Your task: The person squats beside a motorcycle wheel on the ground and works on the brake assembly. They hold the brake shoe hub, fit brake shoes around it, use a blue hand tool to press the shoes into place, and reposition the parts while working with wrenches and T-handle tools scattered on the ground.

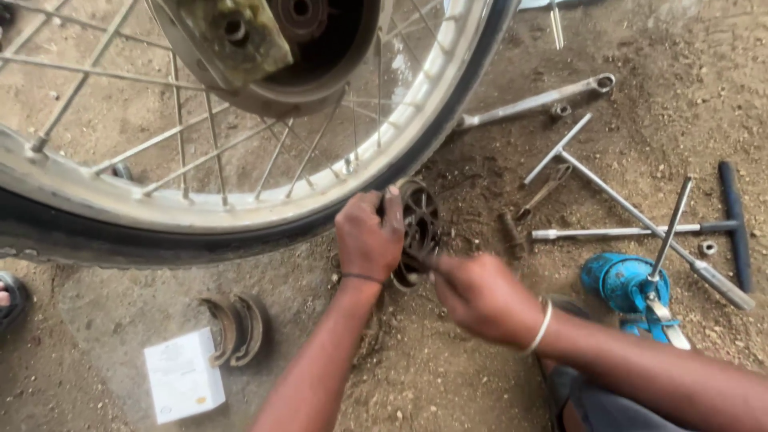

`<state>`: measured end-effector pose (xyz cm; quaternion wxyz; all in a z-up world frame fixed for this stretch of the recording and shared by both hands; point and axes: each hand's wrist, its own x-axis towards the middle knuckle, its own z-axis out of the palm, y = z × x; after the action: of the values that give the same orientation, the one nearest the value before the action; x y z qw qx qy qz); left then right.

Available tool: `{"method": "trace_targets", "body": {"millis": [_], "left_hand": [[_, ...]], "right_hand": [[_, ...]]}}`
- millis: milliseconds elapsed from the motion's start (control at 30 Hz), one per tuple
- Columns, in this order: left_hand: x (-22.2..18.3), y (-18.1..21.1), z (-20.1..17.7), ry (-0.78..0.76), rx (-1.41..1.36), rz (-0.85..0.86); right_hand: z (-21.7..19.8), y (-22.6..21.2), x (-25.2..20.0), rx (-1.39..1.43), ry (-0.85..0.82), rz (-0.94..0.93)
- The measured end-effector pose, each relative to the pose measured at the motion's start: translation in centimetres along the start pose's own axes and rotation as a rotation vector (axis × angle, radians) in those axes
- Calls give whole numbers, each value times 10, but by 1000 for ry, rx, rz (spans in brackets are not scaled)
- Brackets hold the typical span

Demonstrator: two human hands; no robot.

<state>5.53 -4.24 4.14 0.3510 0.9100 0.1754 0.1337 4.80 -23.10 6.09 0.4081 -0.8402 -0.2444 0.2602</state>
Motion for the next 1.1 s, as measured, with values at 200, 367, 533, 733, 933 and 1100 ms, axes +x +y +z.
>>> {"method": "trace_targets", "body": {"millis": [200,367,533,733,933,1100], "left_hand": [[0,-2,-4,5,0,2],[-5,1,-6,9,65,59],[-1,1,-1,-3,23,23],[-1,-4,2,-3,-24,0],[3,-15,0,-53,-59,-174],[-11,-17,-3,-45,-50,-367]], "right_hand": [[19,44,7,-240,-115,-219],[-2,11,13,-387,-39,-270],[2,11,-1,-181,180,-382],[32,28,-13,31,131,-249],[24,47,-11,-223,-1,-343],[0,29,-16,-52,163,-347]]}}
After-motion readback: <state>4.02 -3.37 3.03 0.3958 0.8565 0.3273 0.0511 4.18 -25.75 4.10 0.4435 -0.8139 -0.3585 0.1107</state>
